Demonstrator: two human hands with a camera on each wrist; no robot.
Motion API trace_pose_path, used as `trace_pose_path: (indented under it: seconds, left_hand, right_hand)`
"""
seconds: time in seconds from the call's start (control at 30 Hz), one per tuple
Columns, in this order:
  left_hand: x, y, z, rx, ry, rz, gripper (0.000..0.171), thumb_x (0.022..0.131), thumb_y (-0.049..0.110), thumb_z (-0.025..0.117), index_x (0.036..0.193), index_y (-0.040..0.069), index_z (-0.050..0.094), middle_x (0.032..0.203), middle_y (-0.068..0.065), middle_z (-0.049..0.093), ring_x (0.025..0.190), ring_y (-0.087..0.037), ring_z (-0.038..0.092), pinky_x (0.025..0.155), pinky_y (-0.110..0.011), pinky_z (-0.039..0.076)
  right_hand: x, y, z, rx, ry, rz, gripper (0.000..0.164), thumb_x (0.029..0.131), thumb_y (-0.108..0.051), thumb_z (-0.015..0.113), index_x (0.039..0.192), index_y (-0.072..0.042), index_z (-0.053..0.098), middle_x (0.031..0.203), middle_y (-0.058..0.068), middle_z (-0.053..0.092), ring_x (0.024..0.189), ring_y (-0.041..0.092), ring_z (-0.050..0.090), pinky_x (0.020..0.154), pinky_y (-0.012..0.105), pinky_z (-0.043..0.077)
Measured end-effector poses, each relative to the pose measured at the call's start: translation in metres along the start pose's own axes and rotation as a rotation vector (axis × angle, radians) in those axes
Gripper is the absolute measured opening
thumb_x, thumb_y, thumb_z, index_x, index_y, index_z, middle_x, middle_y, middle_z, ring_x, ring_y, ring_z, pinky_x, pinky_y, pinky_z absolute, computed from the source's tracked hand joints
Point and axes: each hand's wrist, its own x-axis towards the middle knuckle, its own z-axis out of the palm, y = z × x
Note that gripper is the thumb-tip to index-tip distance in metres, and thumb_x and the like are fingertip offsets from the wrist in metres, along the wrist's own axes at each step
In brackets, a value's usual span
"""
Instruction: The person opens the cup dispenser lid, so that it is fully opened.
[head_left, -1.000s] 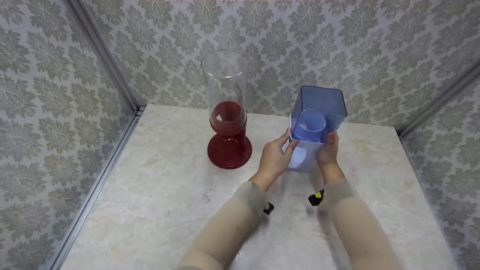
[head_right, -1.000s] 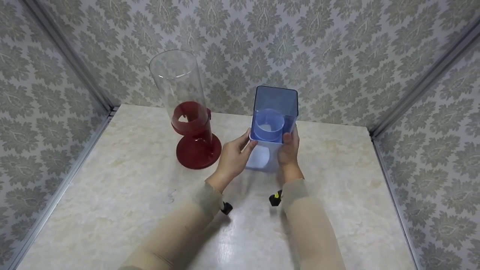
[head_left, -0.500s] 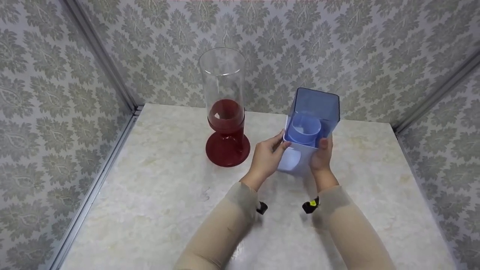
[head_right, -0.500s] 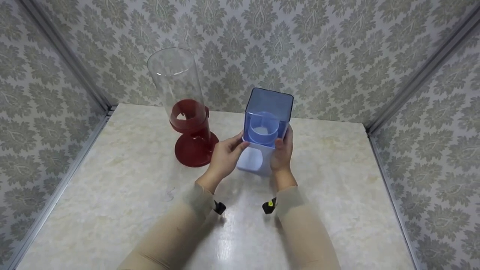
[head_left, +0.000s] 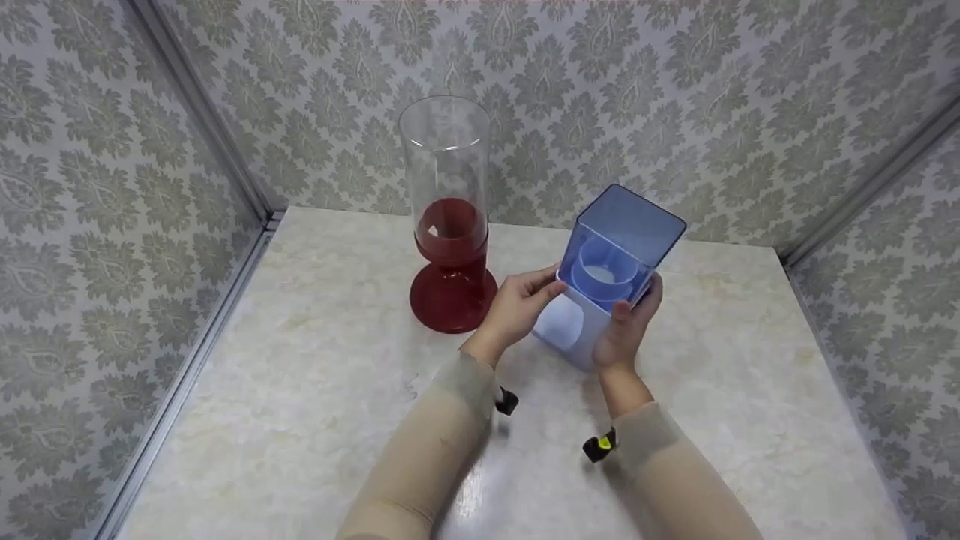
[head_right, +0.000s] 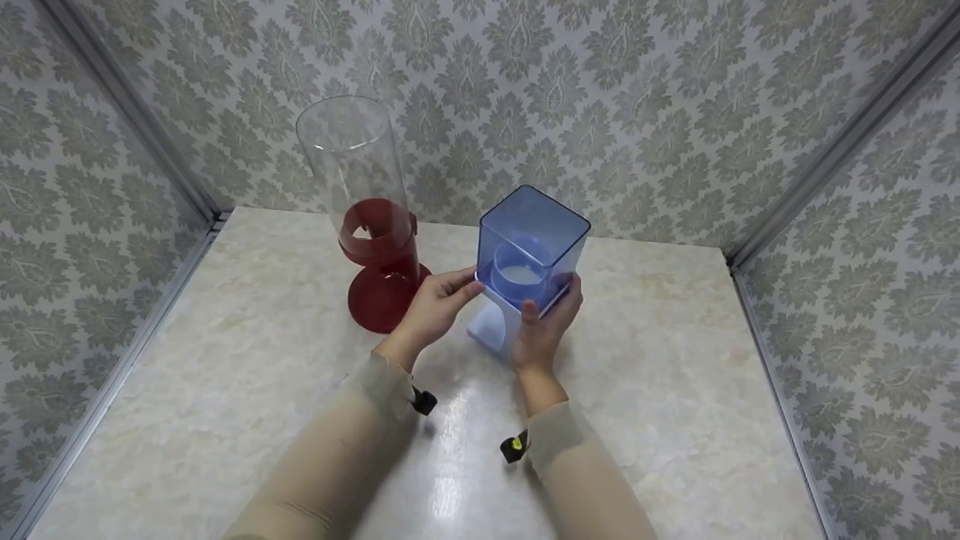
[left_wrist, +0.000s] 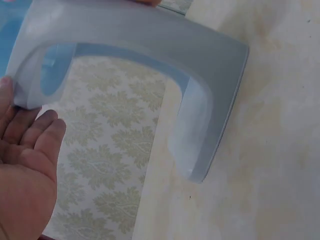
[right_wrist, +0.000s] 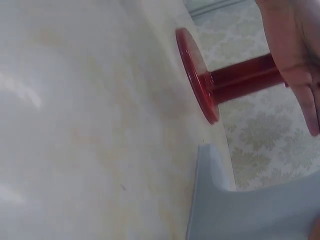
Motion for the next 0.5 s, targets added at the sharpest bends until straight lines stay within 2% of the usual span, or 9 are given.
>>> trace_pose_path:
  seconds: [0.17, 0.3, 0.4, 0.5]
  left_hand:
    - [0.005, -0.003, -0.008, -0.052, -0.058, 0.008, 0.047, 0.114, 0.025, 0.069, 0.157, 0.007, 0.066, 0.155, -0.013, 0.072, 0.148, -0.026, 0.069, 0.126, -0.040, 0.056]
    - [0.007, -0.007, -0.013, -0.072, -0.089, 0.033, 0.045, 0.116, 0.019, 0.064, 0.158, 0.002, 0.064, 0.156, -0.018, 0.070, 0.151, -0.031, 0.066, 0.129, -0.040, 0.053]
    - [0.008, -0.009, -0.015, -0.080, -0.105, 0.030, 0.044, 0.117, 0.016, 0.061, 0.158, 0.000, 0.063, 0.157, -0.020, 0.069, 0.152, -0.034, 0.065, 0.130, -0.042, 0.052]
    - [0.008, -0.008, -0.017, -0.077, -0.103, 0.015, 0.045, 0.118, 0.018, 0.061, 0.159, 0.001, 0.062, 0.158, -0.019, 0.069, 0.153, -0.033, 0.064, 0.131, -0.044, 0.051]
  right_hand:
    - [-0.017, 0.000, 0.011, -0.013, 0.076, -0.096, 0.153, 0.070, -0.095, 0.083, 0.170, 0.003, 0.022, 0.164, 0.022, 0.041, 0.147, 0.025, 0.049, 0.125, 0.027, 0.041]
    - [-0.032, 0.000, 0.016, -0.123, 0.113, -0.159, 0.150, 0.079, -0.092, 0.080, 0.172, 0.008, 0.017, 0.172, 0.028, 0.025, 0.157, 0.030, 0.037, 0.132, 0.032, 0.033]
    - [-0.043, 0.000, 0.018, -0.203, 0.134, -0.163, 0.150, 0.082, -0.093, 0.076, 0.173, 0.008, 0.014, 0.174, 0.031, 0.014, 0.162, 0.035, 0.024, 0.136, 0.037, 0.024]
    - [-0.047, -0.001, 0.020, -0.241, 0.140, -0.154, 0.151, 0.081, -0.094, 0.075, 0.173, 0.008, 0.013, 0.174, 0.032, 0.012, 0.163, 0.038, 0.017, 0.137, 0.040, 0.017]
